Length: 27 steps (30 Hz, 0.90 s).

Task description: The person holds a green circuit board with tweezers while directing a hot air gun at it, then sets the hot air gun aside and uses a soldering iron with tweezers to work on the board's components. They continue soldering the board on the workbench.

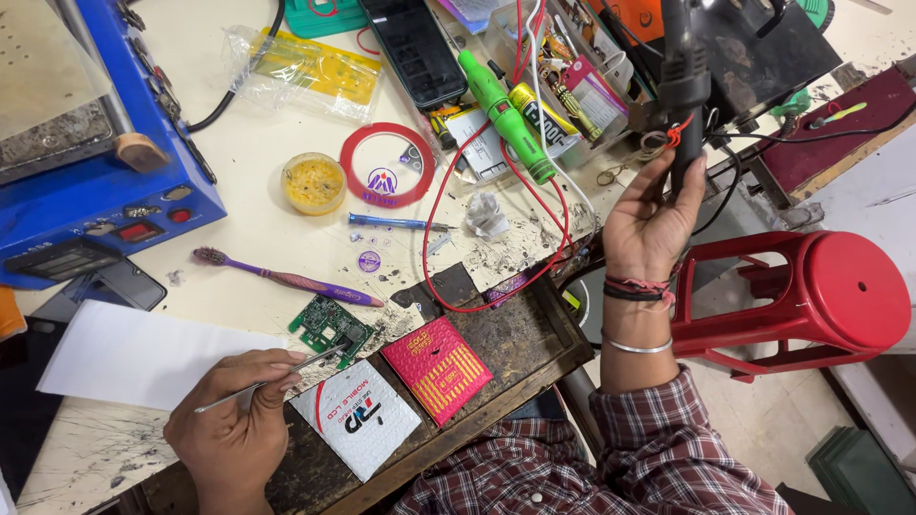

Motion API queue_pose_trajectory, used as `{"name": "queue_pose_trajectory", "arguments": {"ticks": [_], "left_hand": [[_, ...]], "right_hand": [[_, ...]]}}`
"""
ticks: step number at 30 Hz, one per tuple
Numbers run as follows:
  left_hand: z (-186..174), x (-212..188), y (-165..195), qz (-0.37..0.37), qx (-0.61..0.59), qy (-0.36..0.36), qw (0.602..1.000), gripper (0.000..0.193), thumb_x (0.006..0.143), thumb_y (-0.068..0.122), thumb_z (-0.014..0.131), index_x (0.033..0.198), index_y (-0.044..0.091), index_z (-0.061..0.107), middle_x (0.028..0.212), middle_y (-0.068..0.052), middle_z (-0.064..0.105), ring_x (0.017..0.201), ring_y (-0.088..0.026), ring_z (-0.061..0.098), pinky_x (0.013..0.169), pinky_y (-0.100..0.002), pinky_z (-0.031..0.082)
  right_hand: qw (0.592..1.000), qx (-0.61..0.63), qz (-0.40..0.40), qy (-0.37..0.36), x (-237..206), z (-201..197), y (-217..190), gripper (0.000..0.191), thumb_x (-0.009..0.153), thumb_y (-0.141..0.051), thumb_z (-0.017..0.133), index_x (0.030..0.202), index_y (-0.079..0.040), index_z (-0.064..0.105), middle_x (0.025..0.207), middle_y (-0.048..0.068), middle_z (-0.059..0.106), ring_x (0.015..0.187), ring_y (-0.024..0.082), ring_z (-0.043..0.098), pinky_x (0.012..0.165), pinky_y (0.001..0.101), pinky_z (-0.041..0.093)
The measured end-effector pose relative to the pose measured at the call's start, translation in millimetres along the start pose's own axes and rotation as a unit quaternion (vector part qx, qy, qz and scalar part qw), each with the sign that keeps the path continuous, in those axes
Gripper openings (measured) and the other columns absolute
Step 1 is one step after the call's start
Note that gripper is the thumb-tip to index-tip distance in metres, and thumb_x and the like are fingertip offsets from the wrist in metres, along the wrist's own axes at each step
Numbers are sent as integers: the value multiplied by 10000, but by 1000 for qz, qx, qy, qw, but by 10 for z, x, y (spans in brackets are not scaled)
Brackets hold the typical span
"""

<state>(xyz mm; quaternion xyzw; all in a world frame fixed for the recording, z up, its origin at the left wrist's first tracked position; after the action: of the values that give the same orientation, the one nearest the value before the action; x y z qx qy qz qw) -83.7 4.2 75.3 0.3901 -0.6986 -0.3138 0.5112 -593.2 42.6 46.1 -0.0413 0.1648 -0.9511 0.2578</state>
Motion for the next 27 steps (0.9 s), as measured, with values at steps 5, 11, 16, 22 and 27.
{"name": "queue_pose_trajectory", "arguments": {"ticks": [5,11,16,22,27], "left_hand": [[-23,12,-4,-10,6,-4,1000,114,952,48,741,979,26,633,929,-134,764,915,-190,773,762,-271,611],[-79,-10,-29,-14,25,0,1000,111,951,41,744,971,26,637,939,-131,769,915,-186,772,773,-275,608],[-52,-31,-28,-9,9,-1,1000,99,966,41,733,979,19,637,945,-126,766,909,-175,767,779,-269,608],[-48,-55,25,-15,2,8,1000,87,984,32,726,987,23,640,952,-126,769,856,-154,764,759,-244,602],[-40,-17,37,-13,14,7,1000,104,959,30,745,976,22,642,941,-130,766,894,-169,763,795,-261,597]], "right_hand": [[999,-17,-19,46,-156,-133,-2,297,944,-238,801,1103,-23,672,992,102,741,865,184,748,809,262,656],[974,-177,132,-44,-631,-116,-156,334,979,-418,709,984,-86,665,742,8,639,618,135,656,532,248,558],[849,-457,-237,-117,-461,101,-845,178,1112,-261,649,1085,-86,632,852,24,649,660,113,616,571,263,524],[748,-632,-140,-148,425,178,-843,185,1094,-156,757,1113,24,722,942,-4,703,799,29,610,709,172,491],[745,-619,-196,-156,464,233,-831,154,1025,-69,800,1051,43,697,907,-2,712,776,37,621,687,178,491]]}}
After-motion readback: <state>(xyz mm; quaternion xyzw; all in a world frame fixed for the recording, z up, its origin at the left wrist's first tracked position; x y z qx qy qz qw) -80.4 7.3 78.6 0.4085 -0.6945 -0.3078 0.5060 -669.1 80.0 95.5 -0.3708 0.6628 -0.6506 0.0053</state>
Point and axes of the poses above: each hand's wrist, its own x-axis towards the middle knuckle, its own z-axis out of the palm, y = z × x, the point moved 4 cm from there along x, towards the middle knuckle
